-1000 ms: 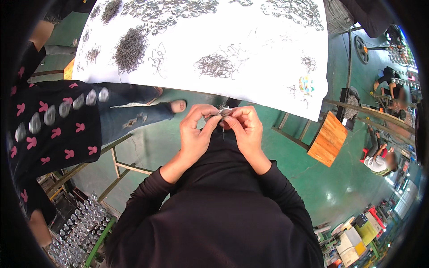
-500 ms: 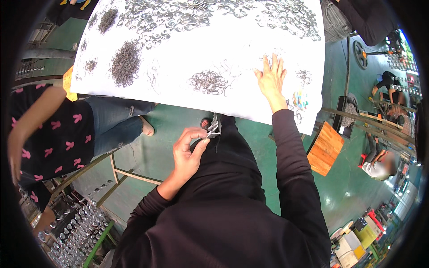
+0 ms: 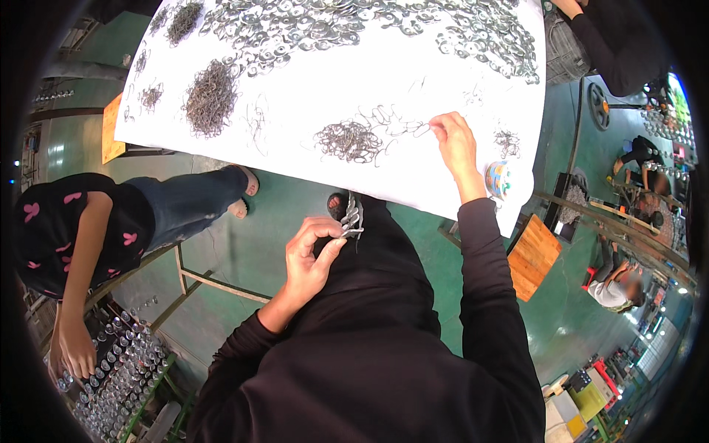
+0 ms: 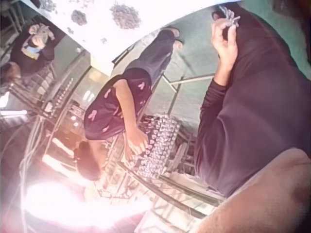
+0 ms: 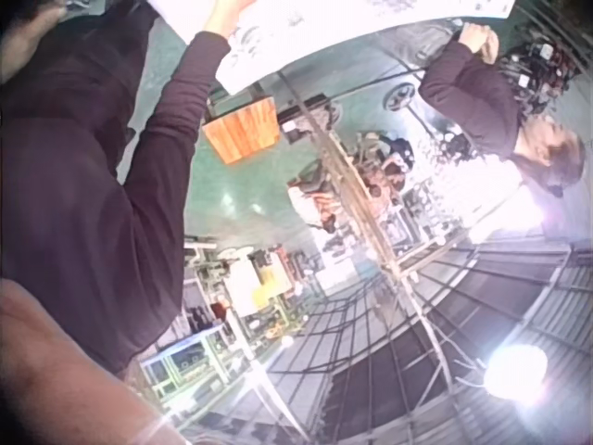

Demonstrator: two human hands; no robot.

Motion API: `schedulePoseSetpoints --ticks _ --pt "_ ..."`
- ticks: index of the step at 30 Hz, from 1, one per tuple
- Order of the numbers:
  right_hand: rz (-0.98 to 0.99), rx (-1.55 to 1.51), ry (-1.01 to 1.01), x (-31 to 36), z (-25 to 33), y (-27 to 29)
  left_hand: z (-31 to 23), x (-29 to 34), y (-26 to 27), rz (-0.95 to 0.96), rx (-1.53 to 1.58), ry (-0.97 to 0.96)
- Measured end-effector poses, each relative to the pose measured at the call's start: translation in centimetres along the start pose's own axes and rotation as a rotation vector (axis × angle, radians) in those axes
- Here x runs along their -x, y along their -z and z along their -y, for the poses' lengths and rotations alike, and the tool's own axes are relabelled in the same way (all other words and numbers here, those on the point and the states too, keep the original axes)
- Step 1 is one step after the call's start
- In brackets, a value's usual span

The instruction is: The person picks small metal hooks and circular metal pieces from a table and links them together by hand. The person repeatedly forms short chains and hangs them on a nearby metal rack. The person continues this process throughout the clip.

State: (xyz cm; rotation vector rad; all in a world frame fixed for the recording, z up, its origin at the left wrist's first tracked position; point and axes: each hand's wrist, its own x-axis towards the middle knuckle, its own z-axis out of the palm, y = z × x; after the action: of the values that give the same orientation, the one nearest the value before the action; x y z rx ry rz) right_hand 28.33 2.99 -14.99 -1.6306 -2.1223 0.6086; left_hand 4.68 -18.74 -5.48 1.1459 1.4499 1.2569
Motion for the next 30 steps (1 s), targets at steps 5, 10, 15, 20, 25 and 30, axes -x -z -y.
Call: schedulePoseSetpoints --ticks 5,10,15,20,25,30 --pt "0.101 0.208 0.310 -0.4 -0.5 0.4 0.3 0.0 0.2 0.008 -0.015 -0.036" --pt "0.157 0.094 0.193 2.0 1.0 -0.4 1.0 0.4 0.3 0.019 -0.034 -0.031" --pt "0.345 -0.991 -0.377 6.2 4.3 -0.4 1.5 0.6 0.6 0.053 -0.039 -0.033" --pt "0.323 -1.220 -0.527 10.4 11.1 2.2 1.6 0.6 1.1 0.082 -0.081 -0.064" --pt "0.254 -1.258 -0.455 14.6 15.7 3.4 2.1 1.0 1.8 0.108 -0.092 -0.055" --pt "0.228 -1.227 -0.421 16.4 17.6 2.3 2.4 1.3 2.5 0.121 -0.070 -0.093"
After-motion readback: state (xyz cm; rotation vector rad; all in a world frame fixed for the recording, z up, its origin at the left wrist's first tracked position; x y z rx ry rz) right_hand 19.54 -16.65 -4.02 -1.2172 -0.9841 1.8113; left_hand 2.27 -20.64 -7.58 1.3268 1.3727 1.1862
